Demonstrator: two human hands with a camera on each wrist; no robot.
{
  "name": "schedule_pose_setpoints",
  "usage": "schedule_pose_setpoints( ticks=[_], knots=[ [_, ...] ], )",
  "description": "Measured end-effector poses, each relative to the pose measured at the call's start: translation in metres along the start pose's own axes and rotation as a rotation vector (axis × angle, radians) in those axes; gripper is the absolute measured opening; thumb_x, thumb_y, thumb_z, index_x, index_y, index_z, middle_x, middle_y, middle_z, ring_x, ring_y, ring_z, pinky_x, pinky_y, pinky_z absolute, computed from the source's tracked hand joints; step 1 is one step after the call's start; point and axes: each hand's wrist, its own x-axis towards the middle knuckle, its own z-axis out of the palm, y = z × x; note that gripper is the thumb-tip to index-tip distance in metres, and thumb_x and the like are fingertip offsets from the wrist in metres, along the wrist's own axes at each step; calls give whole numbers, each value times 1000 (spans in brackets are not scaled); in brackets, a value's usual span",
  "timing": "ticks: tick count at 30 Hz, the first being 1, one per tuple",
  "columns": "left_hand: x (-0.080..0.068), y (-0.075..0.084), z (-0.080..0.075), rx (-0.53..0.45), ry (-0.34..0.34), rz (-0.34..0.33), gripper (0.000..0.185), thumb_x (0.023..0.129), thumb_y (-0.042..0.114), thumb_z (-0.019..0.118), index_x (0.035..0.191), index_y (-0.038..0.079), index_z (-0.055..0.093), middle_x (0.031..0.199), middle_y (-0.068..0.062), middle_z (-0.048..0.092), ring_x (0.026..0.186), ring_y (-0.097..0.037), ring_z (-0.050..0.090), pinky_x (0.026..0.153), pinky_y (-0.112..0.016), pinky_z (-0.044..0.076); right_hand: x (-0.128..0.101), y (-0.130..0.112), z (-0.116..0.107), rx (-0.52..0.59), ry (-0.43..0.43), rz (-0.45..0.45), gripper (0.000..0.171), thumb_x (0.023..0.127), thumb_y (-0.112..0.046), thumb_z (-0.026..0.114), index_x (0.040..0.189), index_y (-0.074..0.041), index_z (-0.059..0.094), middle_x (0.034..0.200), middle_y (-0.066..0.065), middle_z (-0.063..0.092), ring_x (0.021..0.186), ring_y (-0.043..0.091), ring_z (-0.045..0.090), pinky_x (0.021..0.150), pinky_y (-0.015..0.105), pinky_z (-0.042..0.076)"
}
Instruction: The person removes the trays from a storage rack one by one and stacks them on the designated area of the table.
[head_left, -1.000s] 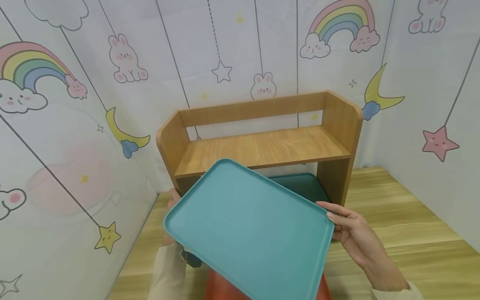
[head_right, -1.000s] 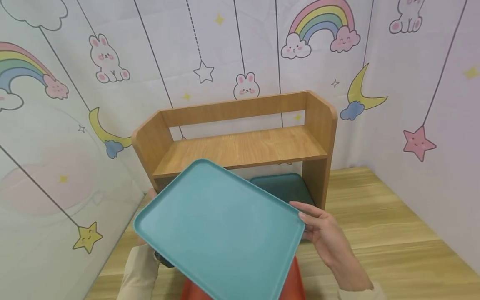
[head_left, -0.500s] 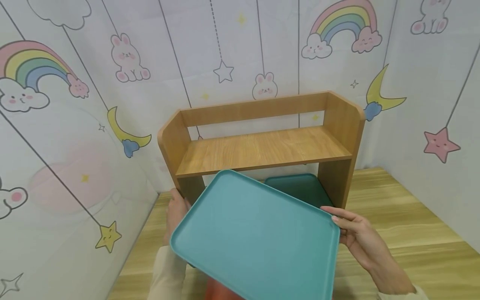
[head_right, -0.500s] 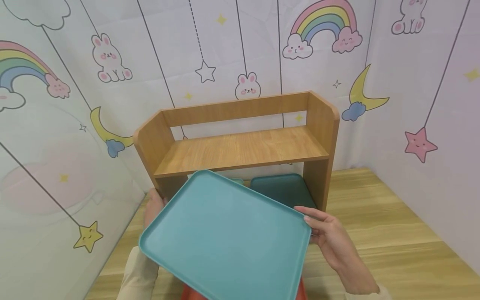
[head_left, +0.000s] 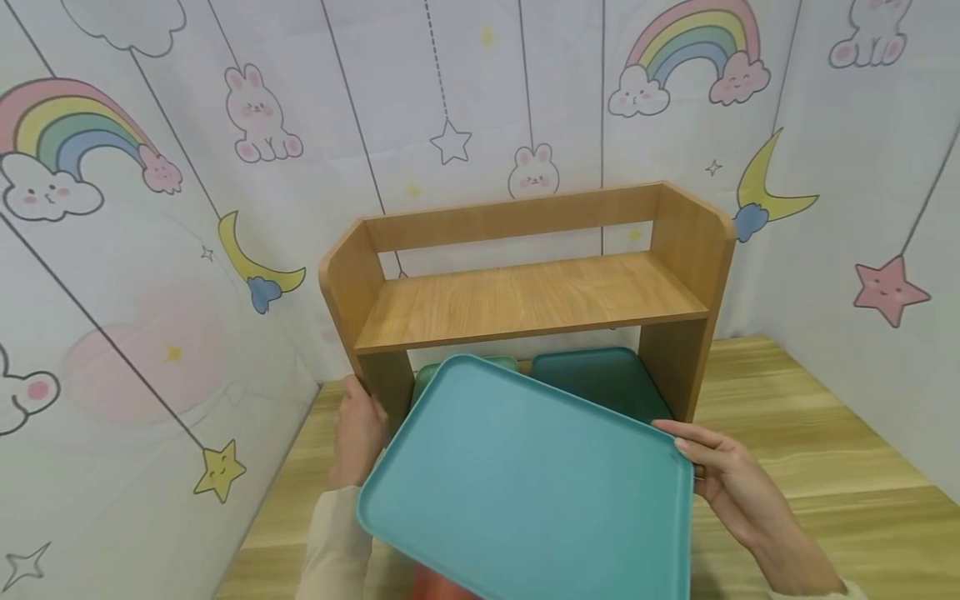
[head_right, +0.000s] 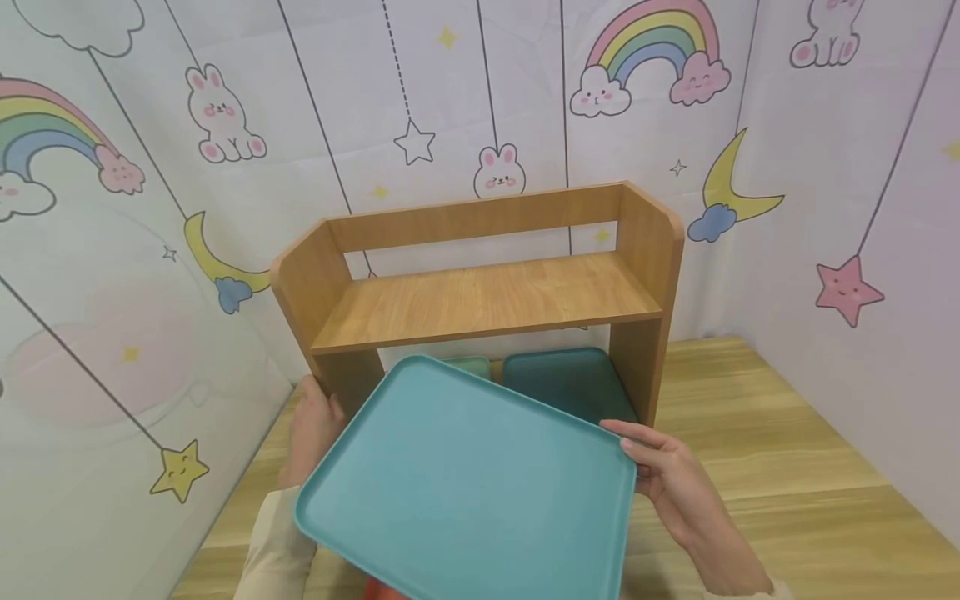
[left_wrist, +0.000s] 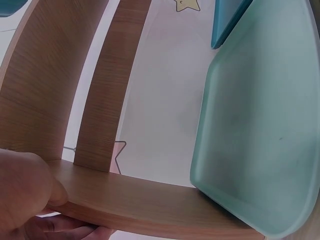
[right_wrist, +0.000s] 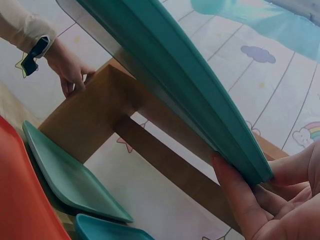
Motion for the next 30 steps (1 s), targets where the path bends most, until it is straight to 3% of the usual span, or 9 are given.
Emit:
schedule_pose_setpoints(
  ticks=[10,19,30],
  knots=[
    [0,4,-1,10,-8,-16,23,97,10,40,114,-5,36,107,-36,57,93,-53,59,73,-59,46,-4,2,-8,-23,17,34,37,103,-7,36,126,-15,63,112,-2,70,95,11,68,77,25,55],
    [0,4,0,8,-19,-26,24,97,9,39,115,-6,36,110,-35,55,96,-53,59,76,-60,46,-5,11,-12,-69,95,83,34,102,-10,41,123,-19,66,110,-5,70,94,9,67,76,24,54],
    [0,5,-1,9,-19,-20,24,97,9,40,115,-6,36,109,-35,55,96,-53,58,77,-60,46,-6,22,-18,-111,69,141,33,102,-14,42,123,-23,66,105,-7,67,89,7,65,76,25,55]
  ],
)
